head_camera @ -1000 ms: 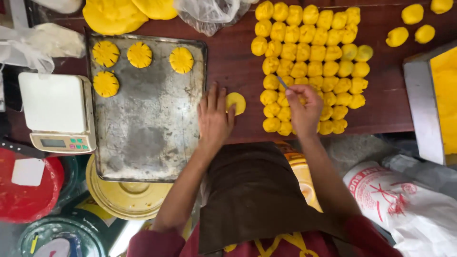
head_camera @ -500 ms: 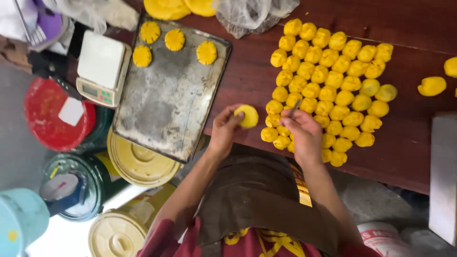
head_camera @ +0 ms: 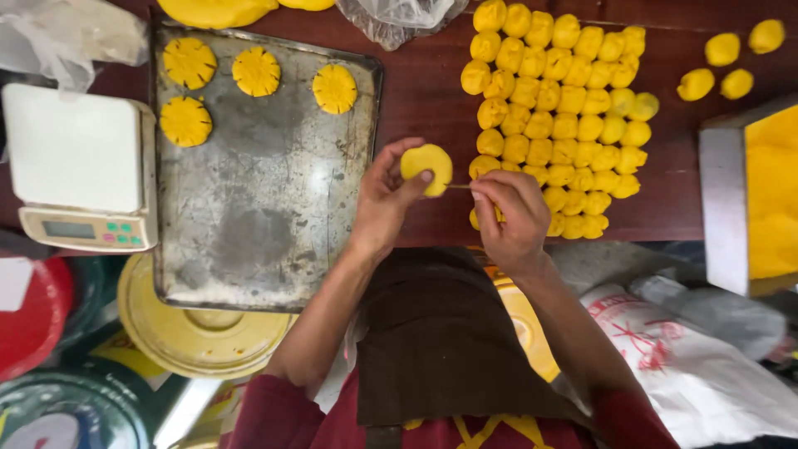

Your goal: The person is shaping and scoring small balls of yellow dough into a flower-like pattern before placing them on a baking tray.

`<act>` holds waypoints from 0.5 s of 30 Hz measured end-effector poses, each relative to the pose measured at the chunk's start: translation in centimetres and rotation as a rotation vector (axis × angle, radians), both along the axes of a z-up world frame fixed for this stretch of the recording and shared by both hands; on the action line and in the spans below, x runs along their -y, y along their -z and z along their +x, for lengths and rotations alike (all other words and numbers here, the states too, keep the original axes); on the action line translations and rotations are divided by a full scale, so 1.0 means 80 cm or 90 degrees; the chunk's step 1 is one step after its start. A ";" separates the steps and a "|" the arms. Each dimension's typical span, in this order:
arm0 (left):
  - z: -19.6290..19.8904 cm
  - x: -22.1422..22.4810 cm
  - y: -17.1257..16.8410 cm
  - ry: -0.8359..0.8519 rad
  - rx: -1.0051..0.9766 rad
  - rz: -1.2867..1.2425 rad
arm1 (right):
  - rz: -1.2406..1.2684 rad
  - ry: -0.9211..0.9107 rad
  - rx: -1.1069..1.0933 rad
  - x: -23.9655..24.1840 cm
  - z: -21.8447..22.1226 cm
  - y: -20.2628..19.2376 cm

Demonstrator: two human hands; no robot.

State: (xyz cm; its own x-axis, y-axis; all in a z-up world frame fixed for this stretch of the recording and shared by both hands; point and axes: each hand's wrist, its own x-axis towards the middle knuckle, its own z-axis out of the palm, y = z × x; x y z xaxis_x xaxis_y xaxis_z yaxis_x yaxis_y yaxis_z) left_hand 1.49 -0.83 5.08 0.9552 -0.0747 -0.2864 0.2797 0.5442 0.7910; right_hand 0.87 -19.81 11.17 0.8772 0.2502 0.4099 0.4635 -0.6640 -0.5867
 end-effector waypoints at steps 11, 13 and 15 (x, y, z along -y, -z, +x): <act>0.004 0.027 -0.036 0.030 0.067 0.075 | 0.017 -0.038 0.125 0.028 0.017 -0.019; 0.002 0.039 -0.044 0.028 0.072 0.097 | 0.045 -0.062 0.134 0.043 0.020 -0.018; 0.003 0.051 -0.050 0.025 0.061 0.134 | 0.071 -0.104 0.137 0.057 0.024 -0.017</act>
State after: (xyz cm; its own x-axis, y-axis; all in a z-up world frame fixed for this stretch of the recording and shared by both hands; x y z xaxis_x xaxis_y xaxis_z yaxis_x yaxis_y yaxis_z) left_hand 1.74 -4.91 9.05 0.9762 -0.0611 -0.2082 0.2162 0.3543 0.9098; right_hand 2.76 -24.38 12.52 0.7184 0.3240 0.6156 0.6812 -0.5070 -0.5281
